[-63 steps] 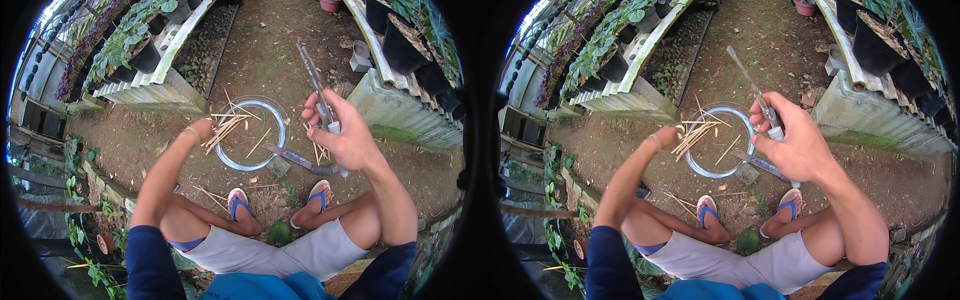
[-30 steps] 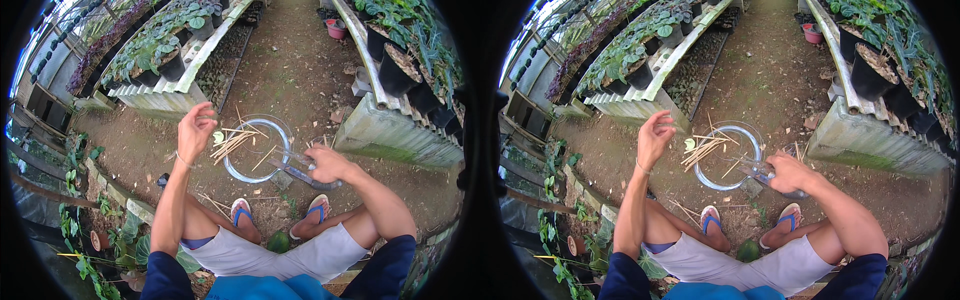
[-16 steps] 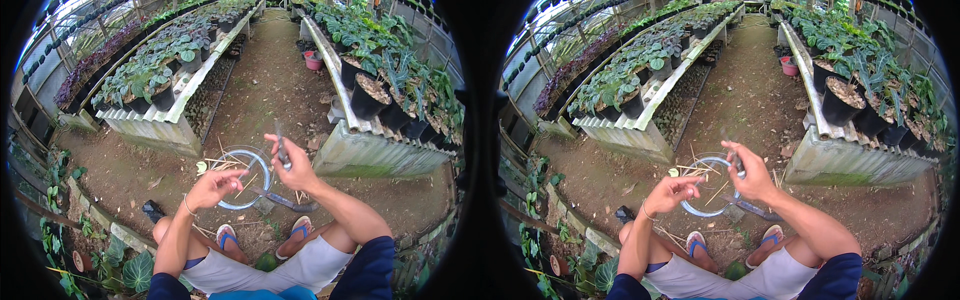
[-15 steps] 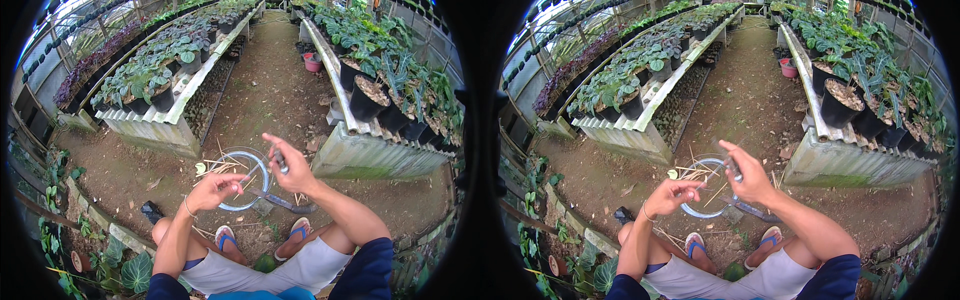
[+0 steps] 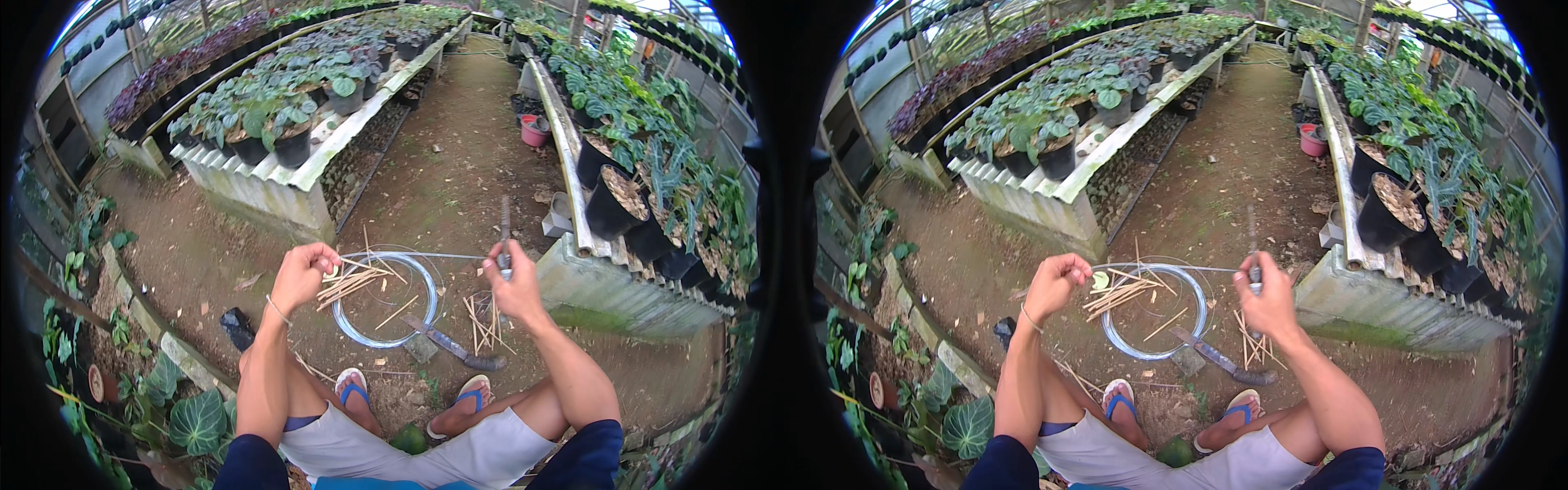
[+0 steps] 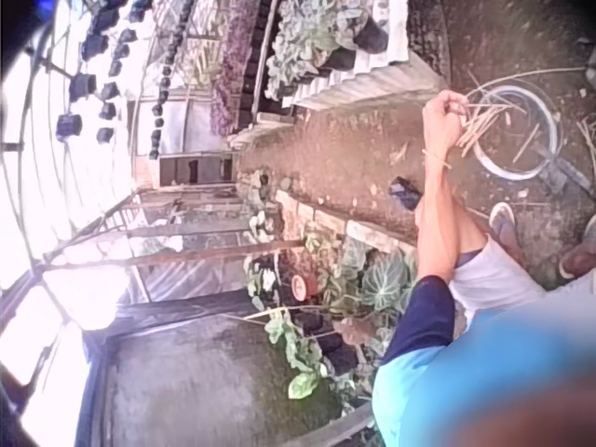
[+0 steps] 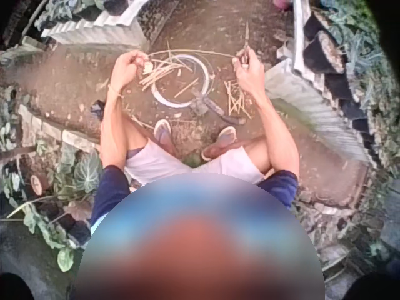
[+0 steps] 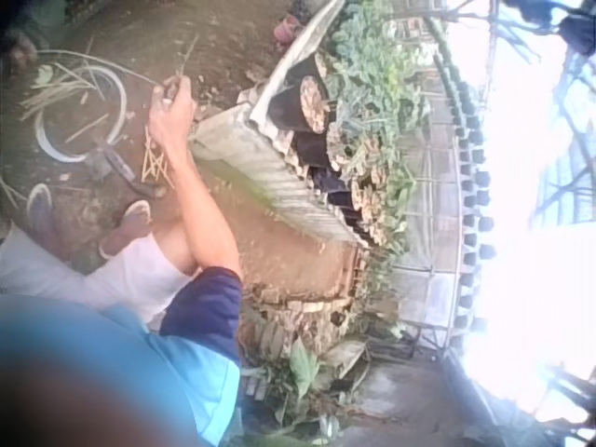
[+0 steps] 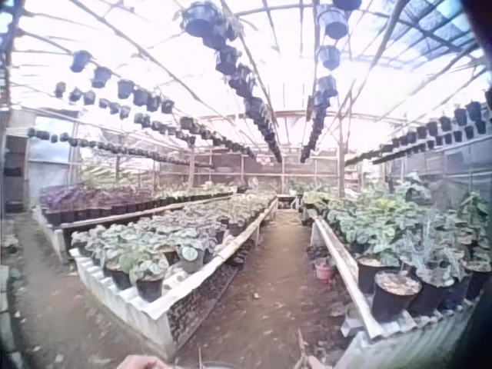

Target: The person sits on the ground in a greenhouse and uses pliers to cut and bend a thin metal wire, then threads the wire through small wooden sticks to form a looped support. The person repeats this process multiple times, handling the wire and sticks with both hands.

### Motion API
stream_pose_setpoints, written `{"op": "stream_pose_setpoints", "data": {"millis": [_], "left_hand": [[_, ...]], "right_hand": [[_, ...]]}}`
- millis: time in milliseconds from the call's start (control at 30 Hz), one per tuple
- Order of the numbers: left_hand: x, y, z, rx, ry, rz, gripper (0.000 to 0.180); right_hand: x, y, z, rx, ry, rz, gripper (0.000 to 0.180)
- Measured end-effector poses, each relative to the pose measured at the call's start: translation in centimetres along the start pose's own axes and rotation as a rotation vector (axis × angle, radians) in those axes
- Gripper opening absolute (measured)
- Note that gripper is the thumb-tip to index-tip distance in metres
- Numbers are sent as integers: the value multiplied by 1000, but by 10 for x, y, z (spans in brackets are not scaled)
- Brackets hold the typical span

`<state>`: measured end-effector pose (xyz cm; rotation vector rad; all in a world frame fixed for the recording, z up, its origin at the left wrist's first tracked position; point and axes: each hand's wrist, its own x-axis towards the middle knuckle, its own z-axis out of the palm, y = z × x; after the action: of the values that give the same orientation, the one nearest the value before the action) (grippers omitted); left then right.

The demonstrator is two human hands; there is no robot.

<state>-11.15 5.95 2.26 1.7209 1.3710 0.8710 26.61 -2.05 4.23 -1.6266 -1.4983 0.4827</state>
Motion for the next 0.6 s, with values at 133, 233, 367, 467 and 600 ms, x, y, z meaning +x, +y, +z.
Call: {"op": "stream_pose_setpoints", "data": {"millis": [133, 233, 367, 467, 600], "left_hand": [[5, -11, -8, -86, -45, -166, 21], [6, -15, -10, -26, -102, -215, 27], [10, -18, -3, -194, -417, -291, 38], [12, -15, 4, -276, -656, -284, 44], [11, -6, 32, -322, -793, -258, 41]], "right_hand": [[9, 27, -2, 103, 50, 71, 13], [12, 42, -1, 186, 70, 184, 13], [10, 48, 3, 57, 32, 183, 15], [9, 44, 7, -16, -5, 195, 17], [7, 34, 13, -129, -86, 169, 19]]}}
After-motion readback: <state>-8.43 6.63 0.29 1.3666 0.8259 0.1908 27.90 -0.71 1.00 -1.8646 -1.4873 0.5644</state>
